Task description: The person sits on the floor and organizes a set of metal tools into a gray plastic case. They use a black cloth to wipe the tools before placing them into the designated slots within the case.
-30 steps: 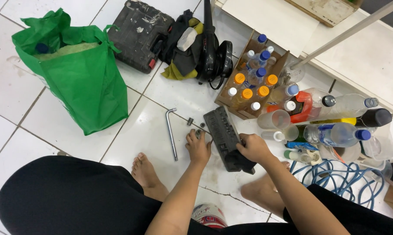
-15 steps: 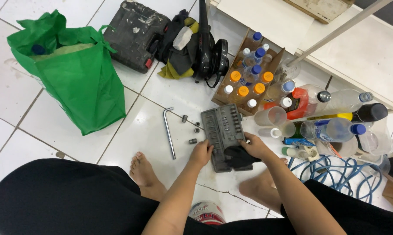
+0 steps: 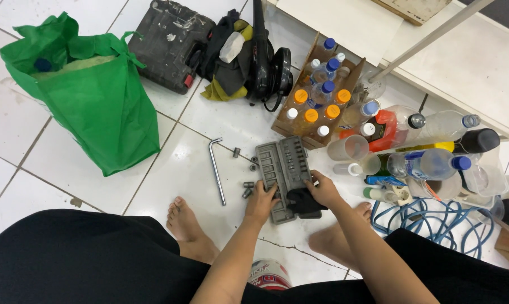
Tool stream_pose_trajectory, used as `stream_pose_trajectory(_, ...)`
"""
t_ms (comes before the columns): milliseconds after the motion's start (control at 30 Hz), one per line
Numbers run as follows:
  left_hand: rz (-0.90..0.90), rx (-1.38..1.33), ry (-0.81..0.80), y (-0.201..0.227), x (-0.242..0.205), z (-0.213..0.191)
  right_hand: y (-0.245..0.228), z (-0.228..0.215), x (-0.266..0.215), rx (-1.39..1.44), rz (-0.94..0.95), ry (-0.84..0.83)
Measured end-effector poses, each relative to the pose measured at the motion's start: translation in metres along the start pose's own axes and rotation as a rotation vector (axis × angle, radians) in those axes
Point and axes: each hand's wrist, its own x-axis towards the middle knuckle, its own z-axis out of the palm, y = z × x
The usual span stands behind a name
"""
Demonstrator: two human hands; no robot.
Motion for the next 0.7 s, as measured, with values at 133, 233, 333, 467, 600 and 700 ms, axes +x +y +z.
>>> stream_pose_trajectory(133,-0.011,-0.033,0.128,-0.015,0.006,-0.003,-0.030,-0.007,-0.017,-0.044,-0.037,0.069)
stream_pose_trajectory(233,-0.180,-0.208,0.236,-0.028,0.012,-0.006,-0.064,-0.020,-0.038,-0.233,-0.076,0.073)
stream_pose_trajectory(333,-0.218,-0.119,0.252,-0.043,0.018,-0.016,-0.087,-0.023,-0.038,-0.348,-0.118,0.049)
stream_pose_trajectory(467,-0.351,-0.105,0.246,-0.059,0.018,-0.026,-0.097,-0.017,-0.032,-0.487,-0.178,0.279)
stream_pose_trajectory(600,-0.492,-0.150,0.255,-0.072,0.019,-0.026,-0.081,0.013,0.003,-0.272,-0.278,0.086)
stream_pose_trajectory(700,-0.542,-0.263,0.224,-0.074,0.023,-0.025,-0.109,0.018,-0.015,-0.067,-0.293,-0.112)
